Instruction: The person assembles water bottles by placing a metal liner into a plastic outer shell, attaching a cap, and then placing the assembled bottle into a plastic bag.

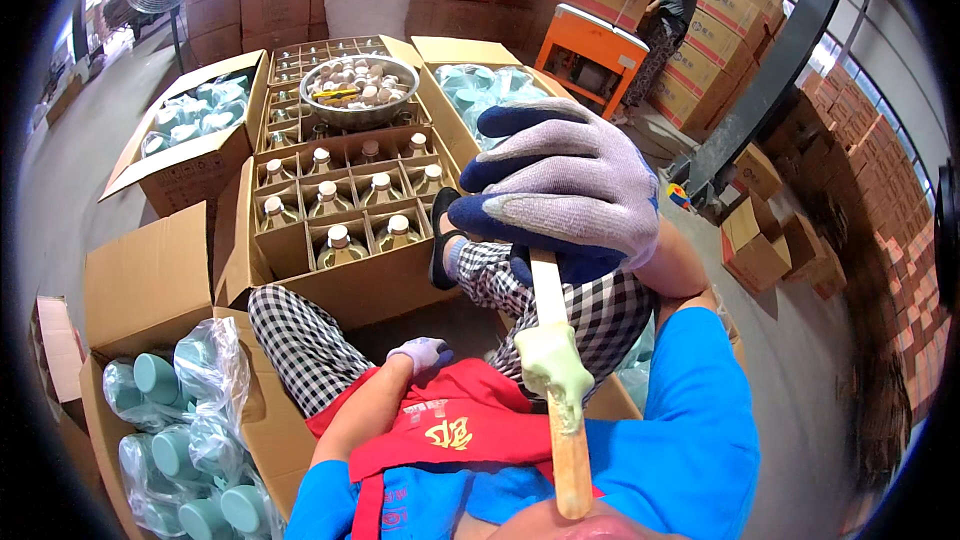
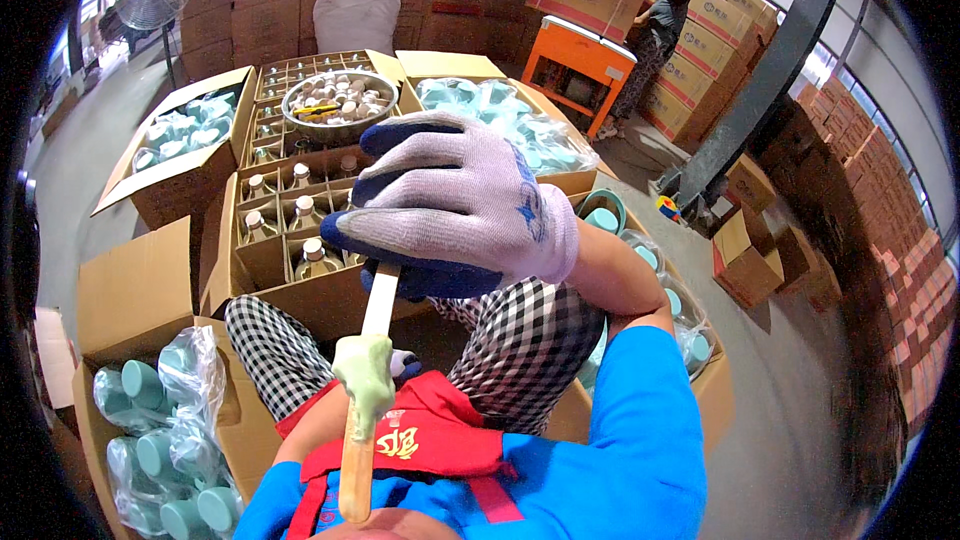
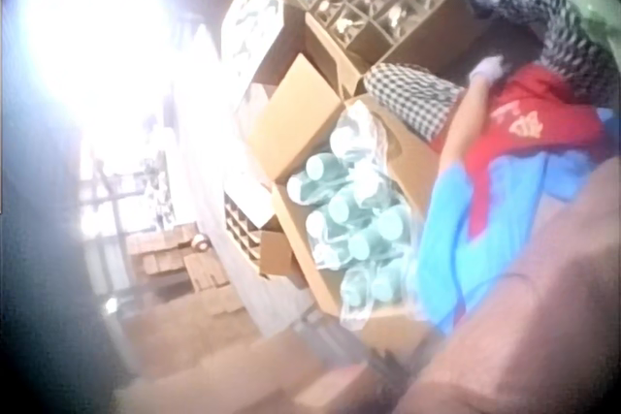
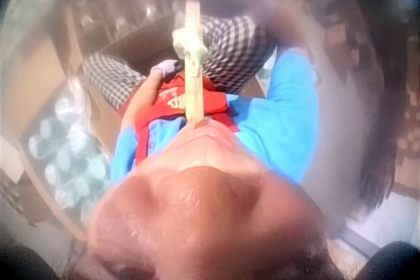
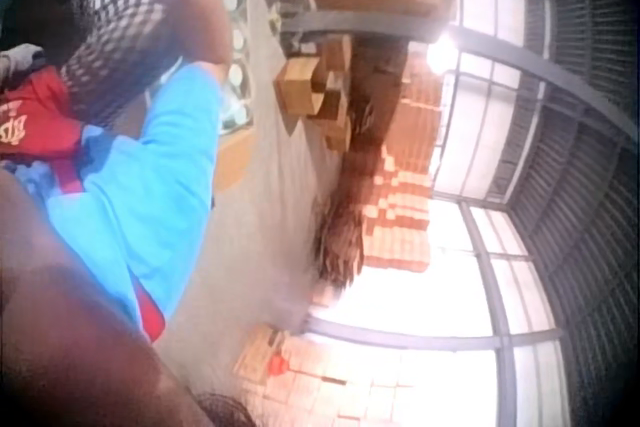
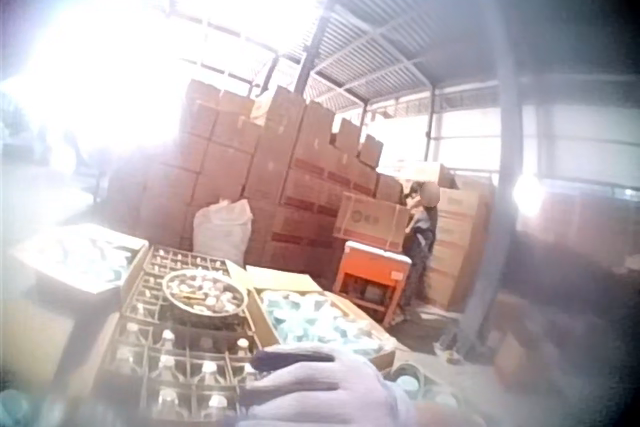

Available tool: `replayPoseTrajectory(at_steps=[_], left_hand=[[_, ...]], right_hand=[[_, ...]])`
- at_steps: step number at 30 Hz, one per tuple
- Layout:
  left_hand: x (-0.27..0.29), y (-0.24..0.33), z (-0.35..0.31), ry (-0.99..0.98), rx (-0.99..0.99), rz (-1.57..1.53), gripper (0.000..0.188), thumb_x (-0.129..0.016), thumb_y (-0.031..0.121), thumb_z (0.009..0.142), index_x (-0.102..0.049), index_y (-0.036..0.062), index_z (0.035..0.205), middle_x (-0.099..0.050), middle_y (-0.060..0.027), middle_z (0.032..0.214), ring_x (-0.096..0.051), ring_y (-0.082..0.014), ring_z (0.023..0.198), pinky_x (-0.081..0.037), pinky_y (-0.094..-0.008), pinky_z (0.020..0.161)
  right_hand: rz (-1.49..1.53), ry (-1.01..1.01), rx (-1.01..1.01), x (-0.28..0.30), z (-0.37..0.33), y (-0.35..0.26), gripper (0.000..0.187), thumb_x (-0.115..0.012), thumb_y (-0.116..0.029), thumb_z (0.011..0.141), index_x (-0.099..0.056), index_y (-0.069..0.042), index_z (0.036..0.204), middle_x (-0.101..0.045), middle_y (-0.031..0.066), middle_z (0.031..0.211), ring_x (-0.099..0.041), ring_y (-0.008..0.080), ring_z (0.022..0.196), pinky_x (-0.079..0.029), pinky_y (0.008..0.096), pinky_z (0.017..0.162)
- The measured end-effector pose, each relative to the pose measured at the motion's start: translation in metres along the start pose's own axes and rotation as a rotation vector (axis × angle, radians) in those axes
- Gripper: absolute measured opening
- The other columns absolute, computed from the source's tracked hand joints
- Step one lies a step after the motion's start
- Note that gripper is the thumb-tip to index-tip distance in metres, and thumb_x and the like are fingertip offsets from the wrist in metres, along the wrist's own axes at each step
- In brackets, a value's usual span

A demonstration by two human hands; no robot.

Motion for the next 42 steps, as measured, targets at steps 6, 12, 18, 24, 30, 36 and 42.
replayPoseTrajectory(at_steps=[6,12,18,24,30,36,42], left_hand=[[0.003,-0.012,-0.007,0.01,0.016,-0.024,0.044,-0.051,0.045,0.097,-0.065,0.0139,0.124,-0.067,-0.0169,0.122,-0.062,-0.0367,0.115,-0.049,-0.0429,0.095],[0.016,0.017,-0.023,-0.05,0.052,-0.021,0.043,-0.052,0.043,0.097,-0.064,0.0121,0.124,-0.067,-0.0184,0.12,-0.064,-0.0356,0.111,-0.05,-0.043,0.092],[0.008,0.004,-0.006,-0.006,0.009,-0.03,0.04,-0.053,0.04,0.096,-0.065,0.0131,0.122,-0.068,-0.0177,0.118,-0.065,-0.0342,0.11,-0.05,-0.0426,0.091],[0.002,-0.006,0.004,0.047,-0.046,0.013,0.039,-0.053,0.04,0.096,-0.065,0.0139,0.123,-0.068,-0.0155,0.119,-0.064,-0.0341,0.112,-0.05,-0.0421,0.092],[0.006,-0.005,-0.003,0.013,-0.029,0.0,0.039,-0.054,0.04,0.096,-0.064,0.0139,0.124,-0.068,-0.0156,0.119,-0.064,-0.034,0.112,-0.05,-0.0421,0.092],[0.021,0.015,-0.021,0.025,-0.011,-0.047,0.039,-0.055,0.039,0.095,-0.063,0.0142,0.125,-0.067,-0.0153,0.121,-0.063,-0.0336,0.113,-0.049,-0.0416,0.093],[0.004,-0.017,0.002,0.026,0.014,0.001,0.042,-0.052,0.042,0.096,-0.063,0.0153,0.126,-0.064,-0.0151,0.129,-0.061,-0.0341,0.118,-0.048,-0.042,0.098]], right_hand=[[0.009,0.047,0.045,0.004,0.006,0.001,0.038,-0.071,-0.027,0.083,-0.07,-0.008,0.115,-0.067,0.0005,0.091,-0.067,0.021,0.089,-0.054,0.0428,0.089],[-0.017,0.06,0.043,0.011,-0.003,-0.001,0.037,-0.07,-0.027,0.085,-0.07,-0.008,0.118,-0.067,0.0004,0.09,-0.067,0.0206,0.088,-0.053,0.041,0.085],[-0.003,0.045,0.025,0.009,-0.004,-0.001,0.037,-0.07,-0.027,0.084,-0.071,-0.007,0.115,-0.068,0.0016,0.091,-0.067,0.0219,0.088,-0.054,0.0431,0.088],[0.005,0.042,0.023,0.006,-0.003,0.001,0.038,-0.071,-0.027,0.082,-0.07,-0.008,0.115,-0.068,0.0017,0.092,-0.067,0.0226,0.088,-0.054,0.0438,0.088],[0.017,0.017,0.014,0.001,0.0,-0.001,0.039,-0.072,-0.027,0.081,-0.07,-0.008,0.116,-0.068,0.0017,0.092,-0.067,0.0234,0.089,-0.054,0.0446,0.088],[0.032,-0.025,0.04,0.0,0.003,0.0,0.039,-0.074,-0.026,0.081,-0.07,-0.009,0.116,-0.068,0.0011,0.092,-0.068,0.0227,0.089,-0.054,0.0435,0.086],[0.042,0.003,0.048,-0.005,0.009,-0.003,0.04,-0.076,-0.026,0.081,-0.071,-0.009,0.116,-0.067,0.0008,0.091,-0.067,0.0222,0.088,-0.054,0.0421,0.084]])
Point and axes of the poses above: each hand's wrist, its own z-axis towards the middle knuckle, its own x-axis out of the back of the hand, y = z × x, the point moved 7 cm from there along z, towards the middle knuckle
